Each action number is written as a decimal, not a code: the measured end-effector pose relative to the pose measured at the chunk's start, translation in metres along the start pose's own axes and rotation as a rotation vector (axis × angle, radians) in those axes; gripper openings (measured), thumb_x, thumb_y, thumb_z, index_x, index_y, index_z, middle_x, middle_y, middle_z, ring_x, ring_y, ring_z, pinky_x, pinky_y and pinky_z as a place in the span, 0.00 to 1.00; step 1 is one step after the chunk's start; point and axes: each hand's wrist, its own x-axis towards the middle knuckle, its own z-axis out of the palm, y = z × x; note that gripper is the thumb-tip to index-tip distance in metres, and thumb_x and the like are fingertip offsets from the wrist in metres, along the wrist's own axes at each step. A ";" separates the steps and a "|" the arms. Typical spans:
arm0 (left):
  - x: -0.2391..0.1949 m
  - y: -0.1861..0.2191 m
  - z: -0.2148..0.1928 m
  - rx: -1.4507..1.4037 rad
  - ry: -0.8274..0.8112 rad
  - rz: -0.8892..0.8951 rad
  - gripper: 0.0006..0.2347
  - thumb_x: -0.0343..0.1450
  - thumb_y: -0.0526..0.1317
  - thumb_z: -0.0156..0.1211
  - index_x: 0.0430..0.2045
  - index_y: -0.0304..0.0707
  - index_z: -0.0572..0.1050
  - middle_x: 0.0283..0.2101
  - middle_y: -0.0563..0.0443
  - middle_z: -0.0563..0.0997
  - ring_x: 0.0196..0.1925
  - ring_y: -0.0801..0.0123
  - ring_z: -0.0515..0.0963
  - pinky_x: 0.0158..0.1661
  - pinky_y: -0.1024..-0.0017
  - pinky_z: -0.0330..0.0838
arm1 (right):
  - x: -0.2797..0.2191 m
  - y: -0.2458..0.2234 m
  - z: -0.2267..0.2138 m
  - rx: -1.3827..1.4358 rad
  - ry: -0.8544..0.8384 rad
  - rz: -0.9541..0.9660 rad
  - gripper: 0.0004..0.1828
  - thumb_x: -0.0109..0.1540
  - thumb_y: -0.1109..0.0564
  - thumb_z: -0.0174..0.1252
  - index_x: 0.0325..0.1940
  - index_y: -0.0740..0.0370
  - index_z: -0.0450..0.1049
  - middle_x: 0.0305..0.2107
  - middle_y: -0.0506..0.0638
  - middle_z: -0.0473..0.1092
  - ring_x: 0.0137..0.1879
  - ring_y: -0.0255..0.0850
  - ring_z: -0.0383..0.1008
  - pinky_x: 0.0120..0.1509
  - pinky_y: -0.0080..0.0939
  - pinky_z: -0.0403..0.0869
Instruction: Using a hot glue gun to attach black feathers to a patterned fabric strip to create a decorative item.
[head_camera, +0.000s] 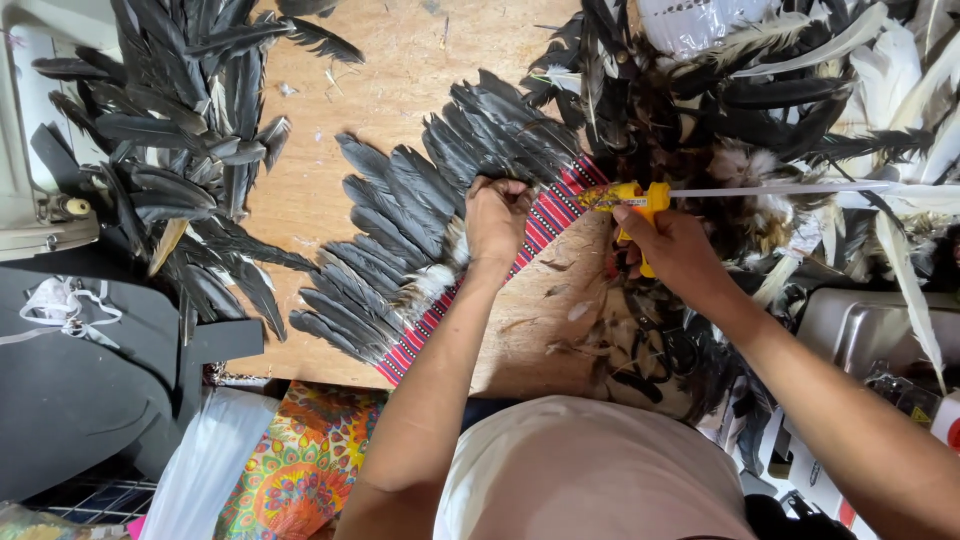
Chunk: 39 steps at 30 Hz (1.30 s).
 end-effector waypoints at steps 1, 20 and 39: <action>0.004 -0.002 0.001 0.000 -0.001 0.003 0.06 0.69 0.44 0.76 0.36 0.51 0.90 0.45 0.49 0.83 0.60 0.49 0.83 0.61 0.53 0.80 | -0.002 -0.003 0.001 0.001 0.003 -0.001 0.35 0.78 0.38 0.59 0.39 0.77 0.80 0.29 0.70 0.78 0.35 0.56 0.83 0.40 0.58 0.86; 0.004 -0.006 0.006 -0.022 -0.009 0.017 0.06 0.70 0.46 0.74 0.37 0.54 0.90 0.45 0.50 0.84 0.60 0.50 0.83 0.63 0.52 0.79 | -0.009 0.006 0.001 0.074 0.048 0.000 0.34 0.77 0.38 0.63 0.37 0.77 0.79 0.30 0.68 0.78 0.33 0.49 0.83 0.38 0.53 0.86; -0.184 -0.015 -0.027 0.097 -0.213 0.606 0.15 0.77 0.53 0.63 0.28 0.44 0.83 0.47 0.38 0.87 0.62 0.39 0.84 0.60 0.48 0.76 | -0.043 0.013 -0.017 0.063 0.070 -0.105 0.33 0.81 0.42 0.59 0.39 0.78 0.77 0.31 0.68 0.75 0.34 0.52 0.81 0.37 0.55 0.87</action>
